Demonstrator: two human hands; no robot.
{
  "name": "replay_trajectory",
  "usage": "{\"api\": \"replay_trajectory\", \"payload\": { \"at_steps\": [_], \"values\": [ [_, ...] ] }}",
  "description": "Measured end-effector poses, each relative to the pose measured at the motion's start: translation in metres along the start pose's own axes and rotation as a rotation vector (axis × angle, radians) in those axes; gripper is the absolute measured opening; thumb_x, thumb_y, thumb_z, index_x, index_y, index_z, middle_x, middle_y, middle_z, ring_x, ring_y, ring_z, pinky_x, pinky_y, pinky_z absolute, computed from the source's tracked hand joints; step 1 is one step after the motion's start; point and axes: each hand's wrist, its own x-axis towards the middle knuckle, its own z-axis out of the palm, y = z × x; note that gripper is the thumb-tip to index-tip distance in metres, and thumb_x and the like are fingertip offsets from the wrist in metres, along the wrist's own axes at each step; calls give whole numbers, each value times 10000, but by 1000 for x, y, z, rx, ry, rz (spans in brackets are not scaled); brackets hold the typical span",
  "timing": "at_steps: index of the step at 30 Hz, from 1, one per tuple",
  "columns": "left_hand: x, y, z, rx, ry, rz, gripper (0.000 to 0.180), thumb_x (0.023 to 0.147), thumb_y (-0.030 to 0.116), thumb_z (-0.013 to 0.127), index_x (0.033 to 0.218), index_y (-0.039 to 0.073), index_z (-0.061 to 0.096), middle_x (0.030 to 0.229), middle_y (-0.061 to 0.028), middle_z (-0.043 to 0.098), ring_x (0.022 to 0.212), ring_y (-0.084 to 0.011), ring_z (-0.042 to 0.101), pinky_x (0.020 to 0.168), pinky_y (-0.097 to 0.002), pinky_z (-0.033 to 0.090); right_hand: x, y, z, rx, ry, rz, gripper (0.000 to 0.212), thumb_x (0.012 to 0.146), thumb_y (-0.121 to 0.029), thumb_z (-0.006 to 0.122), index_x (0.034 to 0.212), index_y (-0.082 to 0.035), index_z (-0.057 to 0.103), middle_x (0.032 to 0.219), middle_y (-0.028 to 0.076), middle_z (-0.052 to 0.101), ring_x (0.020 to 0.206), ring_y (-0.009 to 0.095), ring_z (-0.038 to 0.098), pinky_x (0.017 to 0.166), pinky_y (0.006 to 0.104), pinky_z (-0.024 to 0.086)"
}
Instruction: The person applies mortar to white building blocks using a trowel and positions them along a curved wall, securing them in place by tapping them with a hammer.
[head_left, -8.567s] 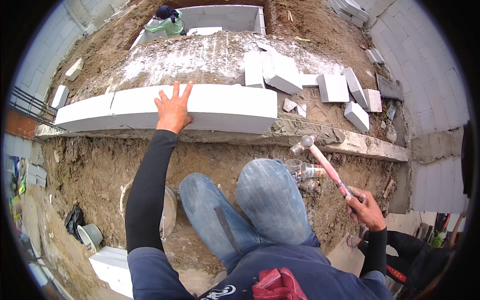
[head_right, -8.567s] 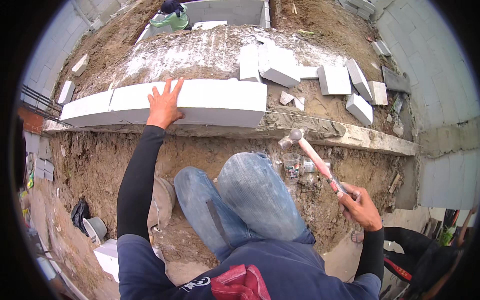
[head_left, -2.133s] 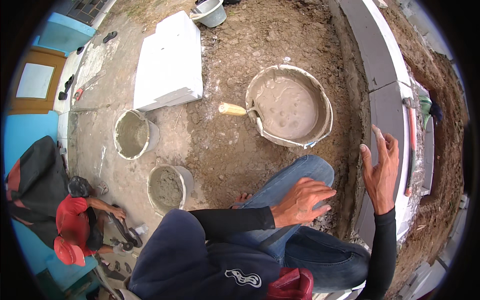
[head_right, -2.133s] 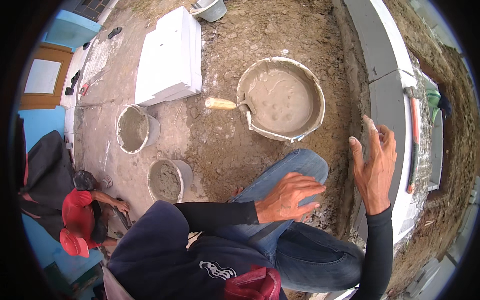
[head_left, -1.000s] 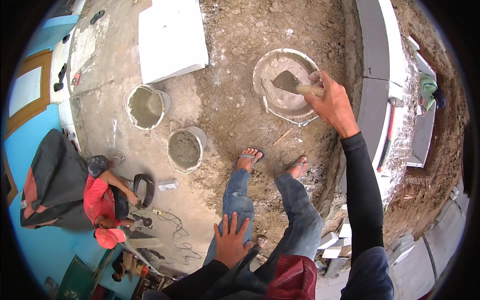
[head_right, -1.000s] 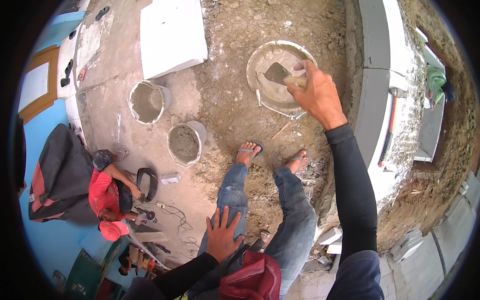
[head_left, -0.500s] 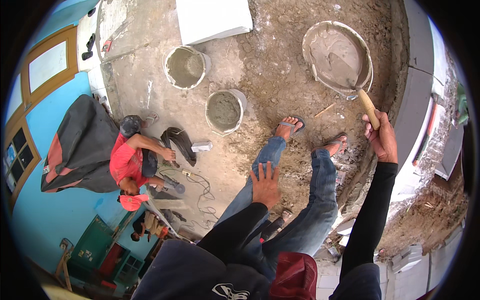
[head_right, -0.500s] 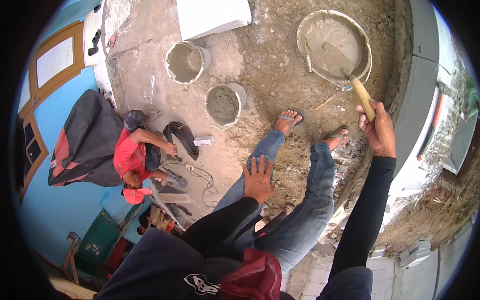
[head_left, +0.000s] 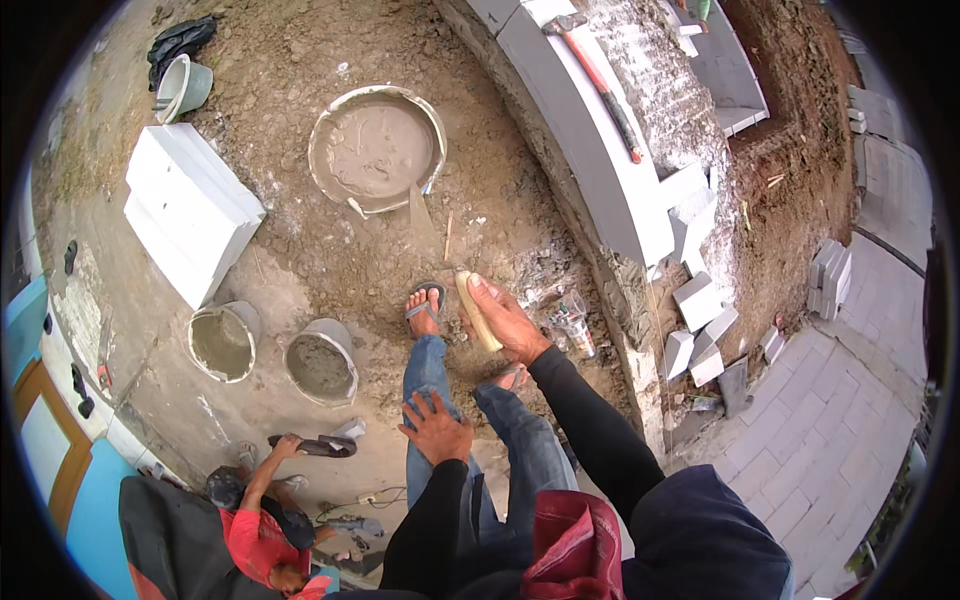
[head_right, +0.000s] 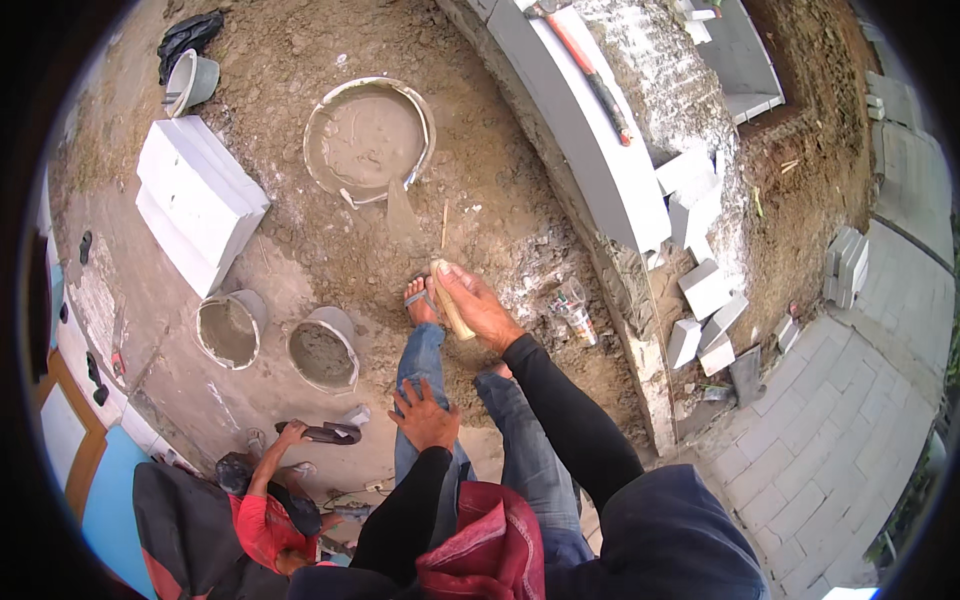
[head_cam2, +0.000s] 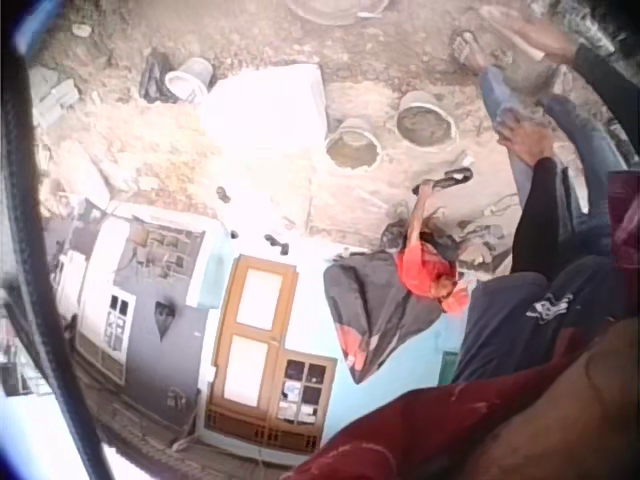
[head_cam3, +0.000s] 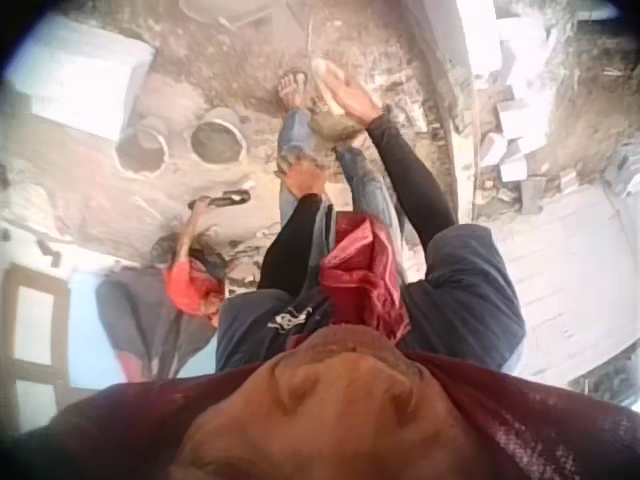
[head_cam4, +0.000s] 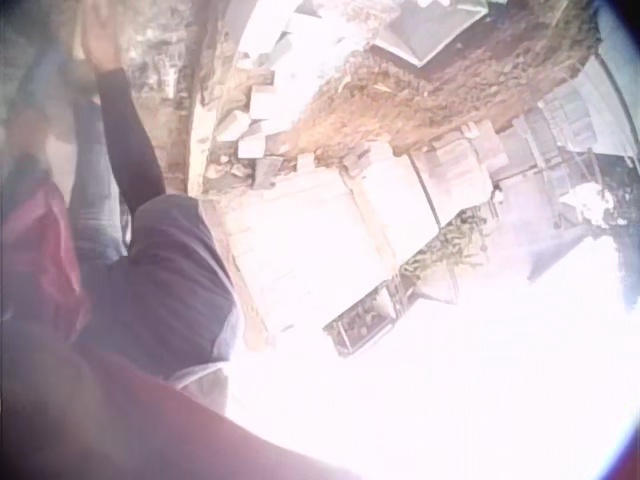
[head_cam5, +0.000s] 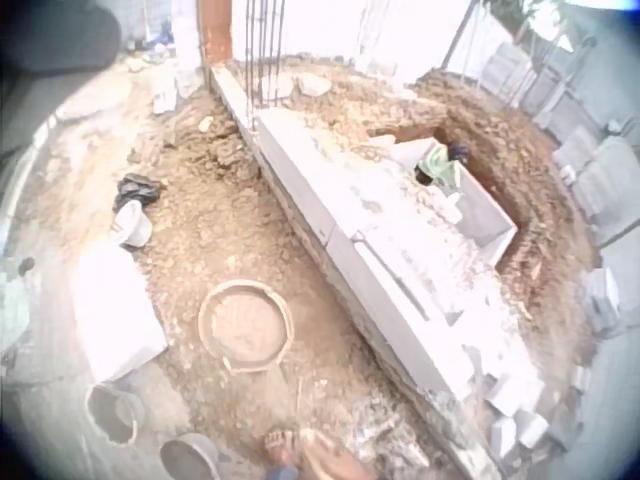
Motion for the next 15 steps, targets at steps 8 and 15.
{"api": "replay_trajectory", "payload": {
  "at_steps": [8, 15],
  "values": [
    [-26, 7, 23, 116, -9, 97, 815, 784, 511, 704, 1486, 170, 469, 1611, -162, 312, 1484, -444, 234, 1157, -688, 175, 1, 90, -164, -674, 495, -116, 732, 1012, -568, 493, 1456, 11, 430, 1318, 190, 620, 1023, 348, 668, 891, 443, 520],
    [-9, -26, 25, 110, 81, 163, 779, 742, 531, 691, 1442, 228, 536, 1569, -152, 384, 1445, -448, 313, 1122, -694, 258, 108, 54, -196, -835, 745, -358, 609, 1002, -514, 514, 1231, 48, 568, 1018, 304, 670, 961, 457, 658, 830, 484, 499]
  ]
}}
